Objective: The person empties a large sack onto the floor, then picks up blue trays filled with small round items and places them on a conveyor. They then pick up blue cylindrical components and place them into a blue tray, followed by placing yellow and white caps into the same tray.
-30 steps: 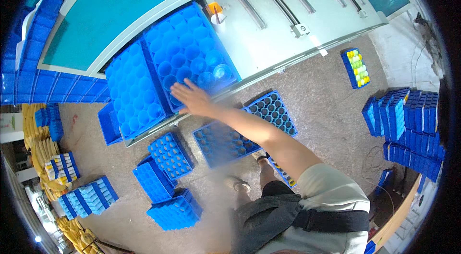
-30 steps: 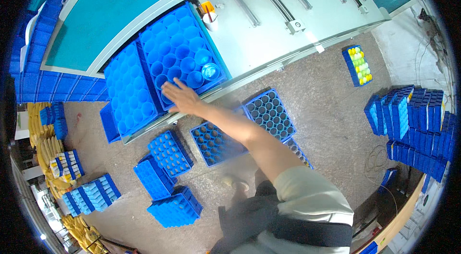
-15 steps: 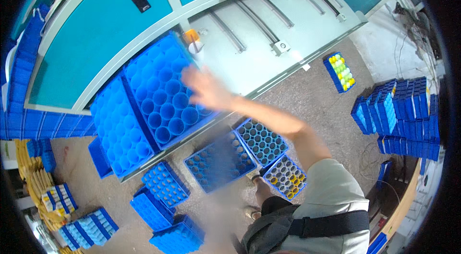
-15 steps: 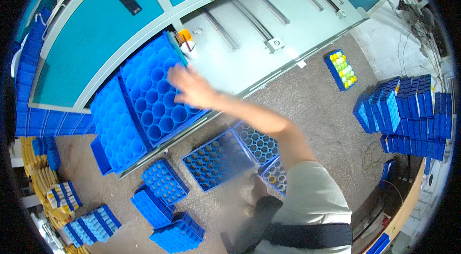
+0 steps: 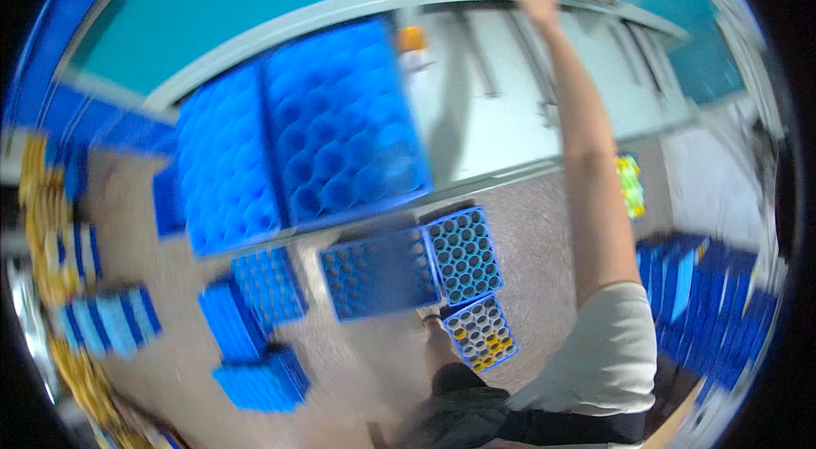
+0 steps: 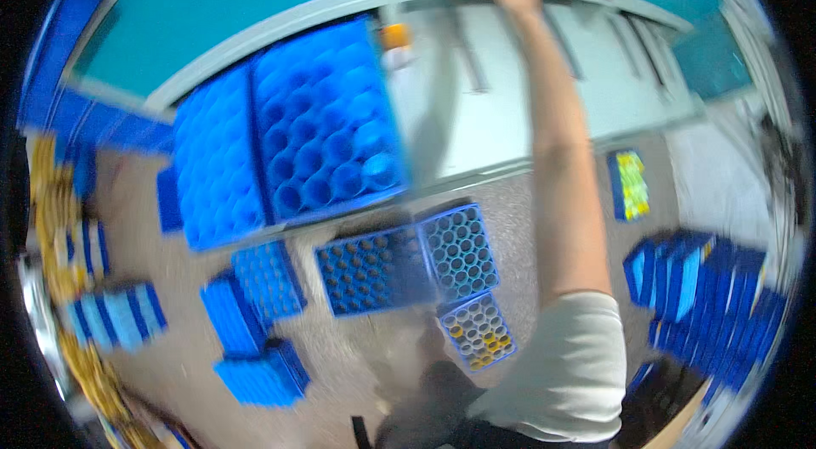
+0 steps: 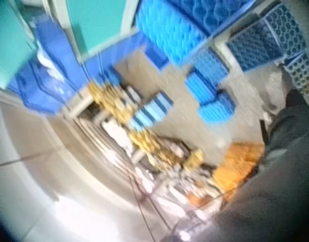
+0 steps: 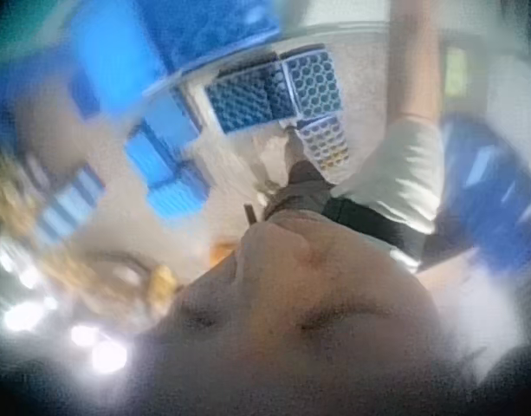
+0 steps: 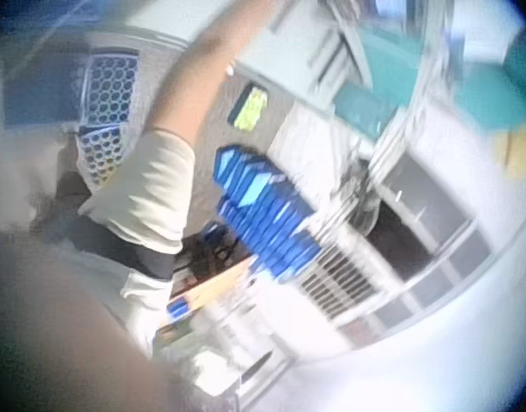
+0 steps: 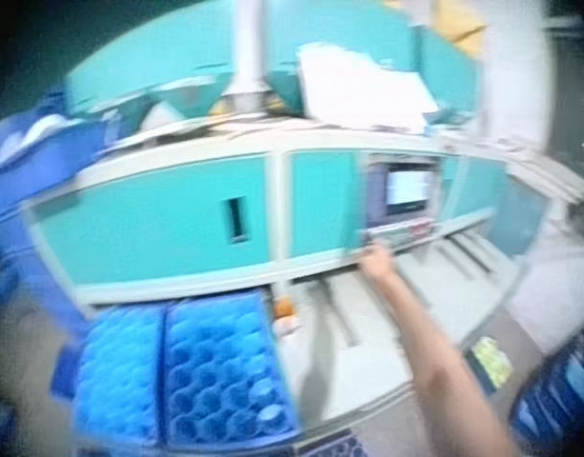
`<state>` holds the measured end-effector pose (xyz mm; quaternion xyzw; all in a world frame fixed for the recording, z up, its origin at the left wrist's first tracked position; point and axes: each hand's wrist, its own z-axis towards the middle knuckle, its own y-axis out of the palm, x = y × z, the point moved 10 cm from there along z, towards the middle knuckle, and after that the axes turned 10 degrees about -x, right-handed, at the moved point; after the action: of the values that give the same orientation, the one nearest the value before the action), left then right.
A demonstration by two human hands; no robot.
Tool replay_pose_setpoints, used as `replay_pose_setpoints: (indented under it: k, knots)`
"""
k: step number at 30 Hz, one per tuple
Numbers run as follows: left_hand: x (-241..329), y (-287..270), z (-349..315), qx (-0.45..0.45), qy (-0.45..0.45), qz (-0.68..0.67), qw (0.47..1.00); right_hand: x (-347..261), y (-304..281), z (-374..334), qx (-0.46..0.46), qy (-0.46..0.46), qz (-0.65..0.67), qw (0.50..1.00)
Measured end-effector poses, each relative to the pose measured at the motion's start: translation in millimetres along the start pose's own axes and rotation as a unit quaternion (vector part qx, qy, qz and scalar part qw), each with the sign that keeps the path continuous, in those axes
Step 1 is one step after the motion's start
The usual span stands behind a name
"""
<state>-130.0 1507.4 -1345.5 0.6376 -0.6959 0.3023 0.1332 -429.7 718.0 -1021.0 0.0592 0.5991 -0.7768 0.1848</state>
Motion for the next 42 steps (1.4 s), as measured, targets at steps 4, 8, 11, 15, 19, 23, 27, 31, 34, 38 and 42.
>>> replay_pose_setpoints:
  k: [4, 8, 11, 15, 19, 23, 27, 31, 34, 38, 42]
  knots:
    - [-145, 18, -150, 0.085, -0.136, -0.054, 0.986, 20, 24, 29, -0.12, -0.046, 0.026, 0.991]
    - [-250, 74, -337, 0.138, -0.287, -0.111, 0.941, 28, 0, 15, -0.117, -0.102, -0.1, 0.983]
    - [-301, 112, -467, 0.158, -0.39, -0.147, 0.895, 38, -37, -84, 0.085, -0.281, -0.037, 0.955]
    - [-344, 163, -584, 0.179, -0.471, -0.201, 0.84, 144, 5, -295, 0.062, -0.142, -0.118, 0.981]
    - [-370, 209, -621, 0.201, -0.47, -0.248, 0.823, 170, 120, -636, -0.394, 0.059, -0.044, 0.916]
    - [-391, 242, -617, 0.23, -0.423, -0.288, 0.828, 3, 136, -975, -0.789, -0.108, 0.148, 0.587]
    - [-426, 280, -609, 0.262, -0.37, -0.325, 0.83, -13, 113, -1009, -0.875, -0.199, 0.092, 0.431]
    - [-483, 354, -608, 0.298, -0.36, -0.387, 0.795, 15, 184, -822, -0.772, 0.015, 0.156, 0.615]
    - [-538, 417, -611, 0.31, -0.359, -0.444, 0.76, -41, 193, -752, -0.67, -0.007, 0.041, 0.741]
    - [-614, 496, -627, 0.325, -0.355, -0.513, 0.711, -202, 151, -834, -0.628, -0.088, 0.014, 0.773]
    - [-673, 560, -647, 0.35, -0.349, -0.563, 0.662, -335, 116, -992, -0.639, -0.206, -0.017, 0.741]
